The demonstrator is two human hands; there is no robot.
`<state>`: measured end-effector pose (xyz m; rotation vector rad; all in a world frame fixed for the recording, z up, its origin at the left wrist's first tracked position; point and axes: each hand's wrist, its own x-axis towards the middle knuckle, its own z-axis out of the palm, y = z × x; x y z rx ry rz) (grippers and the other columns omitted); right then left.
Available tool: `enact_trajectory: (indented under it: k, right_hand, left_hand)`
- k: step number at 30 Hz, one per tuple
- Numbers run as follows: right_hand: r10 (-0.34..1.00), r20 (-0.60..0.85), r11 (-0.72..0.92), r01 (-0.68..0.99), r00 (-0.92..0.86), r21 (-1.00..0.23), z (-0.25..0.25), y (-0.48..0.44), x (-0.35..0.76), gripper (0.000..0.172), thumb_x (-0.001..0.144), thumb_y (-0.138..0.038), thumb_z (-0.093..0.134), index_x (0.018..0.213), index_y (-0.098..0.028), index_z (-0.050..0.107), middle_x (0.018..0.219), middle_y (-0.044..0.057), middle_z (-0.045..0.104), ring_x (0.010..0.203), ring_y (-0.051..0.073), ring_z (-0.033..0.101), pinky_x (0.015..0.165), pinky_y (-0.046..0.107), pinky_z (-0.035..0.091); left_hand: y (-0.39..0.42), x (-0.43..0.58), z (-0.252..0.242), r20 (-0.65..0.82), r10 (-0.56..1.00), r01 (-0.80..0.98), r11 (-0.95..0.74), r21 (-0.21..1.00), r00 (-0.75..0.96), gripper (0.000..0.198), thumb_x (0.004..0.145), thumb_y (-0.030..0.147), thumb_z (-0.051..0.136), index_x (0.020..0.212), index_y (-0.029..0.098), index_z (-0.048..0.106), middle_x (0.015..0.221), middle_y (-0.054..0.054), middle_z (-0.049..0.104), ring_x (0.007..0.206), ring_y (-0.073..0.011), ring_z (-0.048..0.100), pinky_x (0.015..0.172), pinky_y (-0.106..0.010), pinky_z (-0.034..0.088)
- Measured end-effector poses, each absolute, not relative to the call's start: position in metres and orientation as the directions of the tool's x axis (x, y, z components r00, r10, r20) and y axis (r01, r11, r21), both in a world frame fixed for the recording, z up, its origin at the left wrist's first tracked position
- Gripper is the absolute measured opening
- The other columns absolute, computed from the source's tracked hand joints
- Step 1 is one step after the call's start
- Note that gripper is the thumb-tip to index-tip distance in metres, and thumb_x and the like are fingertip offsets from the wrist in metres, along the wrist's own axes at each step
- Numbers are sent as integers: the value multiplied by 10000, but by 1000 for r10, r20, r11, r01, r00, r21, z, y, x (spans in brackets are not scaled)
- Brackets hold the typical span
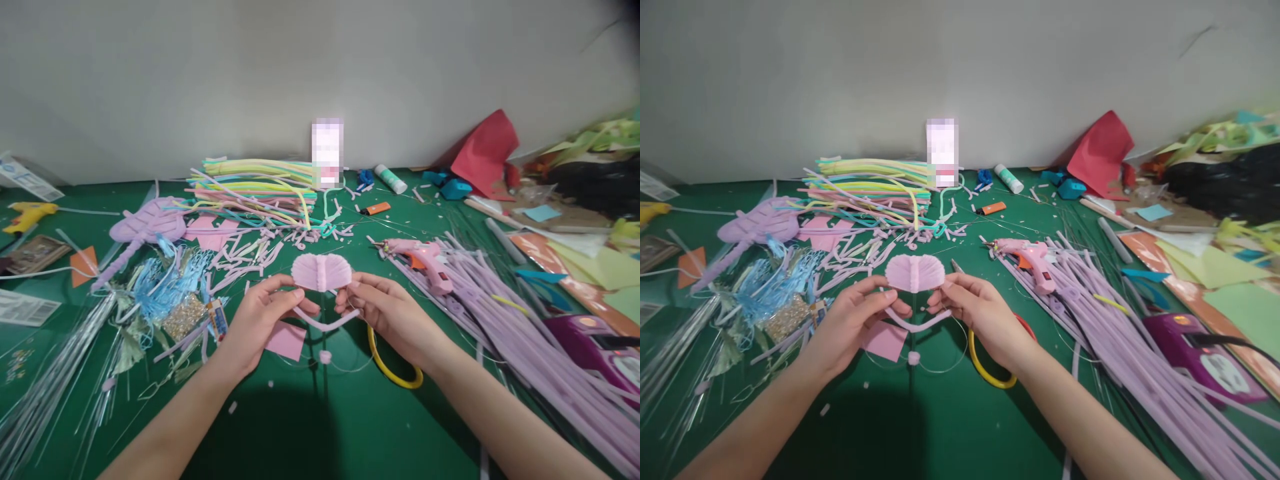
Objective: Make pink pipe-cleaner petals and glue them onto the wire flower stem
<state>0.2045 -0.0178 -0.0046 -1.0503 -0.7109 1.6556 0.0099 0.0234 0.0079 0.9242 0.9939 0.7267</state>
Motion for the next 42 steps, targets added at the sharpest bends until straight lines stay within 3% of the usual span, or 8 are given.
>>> enact_trajectory:
  k: [3,8,13,18,22,27,33,42]
  right_hand:
    - [956,-295,-277,-335,2,-900,-7,-19,203,268,812,-436,691,909,-196,624,888,36,671,795,152,639,732,283,486]
    - [926,-33,-76,101,376,-992,2,-31,192,406,851,-539,609,1133,-254,548,1028,57,613,838,180,582,685,304,477]
    - [981,-188,-191,-239,-37,-952,25,-34,186,607,837,-716,483,1238,-270,573,1255,79,632,1148,250,587,927,390,497]
    - [906,-337,-423,-500,-256,-756,21,-14,190,549,893,-659,436,1146,-222,652,1212,97,682,1078,245,655,912,397,521]
    - [894,-326,-444,-512,-307,-735,0,-2,187,567,901,-670,405,1074,-213,693,1096,91,728,993,233,691,867,389,533]
    - [907,-333,-413,-396,-257,-820,-7,-3,180,634,843,-744,419,989,-205,719,912,97,747,912,240,697,736,351,553]
    - [963,-261,-269,-286,-65,-920,-10,-7,181,335,713,-452,782,924,-198,723,887,32,736,701,144,656,674,268,551]
    - [967,-242,-254,-248,-79,-935,-12,-9,178,308,647,-382,838,866,-197,724,769,-6,723,670,132,646,704,288,561]
  left_hand:
    - [23,10,8,-357,861,-65,405,912,362,222,791,310,733,904,174,598,734,-47,772,733,-190,710,646,-261,516]
    - [23,7,9,-240,905,-47,273,961,351,237,857,405,656,968,195,655,887,-41,768,858,-199,700,779,-299,526]
    - [15,4,20,-49,868,-8,60,998,494,525,914,621,405,1092,254,736,1309,-88,621,1227,-289,556,943,-366,502]
    - [10,4,22,56,877,33,-82,996,477,452,941,558,414,1070,278,744,1450,-58,489,1344,-285,443,1019,-363,451]
    - [21,4,14,24,951,151,-74,986,308,303,916,406,556,1152,244,655,1305,-72,599,1211,-233,546,952,-308,452]
    - [32,2,7,-119,934,224,43,974,337,215,834,400,654,850,187,682,793,-18,679,739,-180,616,697,-267,463]
    - [31,4,8,-187,930,137,151,979,316,217,784,395,710,835,187,677,766,-2,652,686,-154,594,659,-247,479]
    - [31,6,4,-261,880,119,233,965,396,234,717,315,776,852,163,659,767,6,644,696,-134,586,633,-221,471]
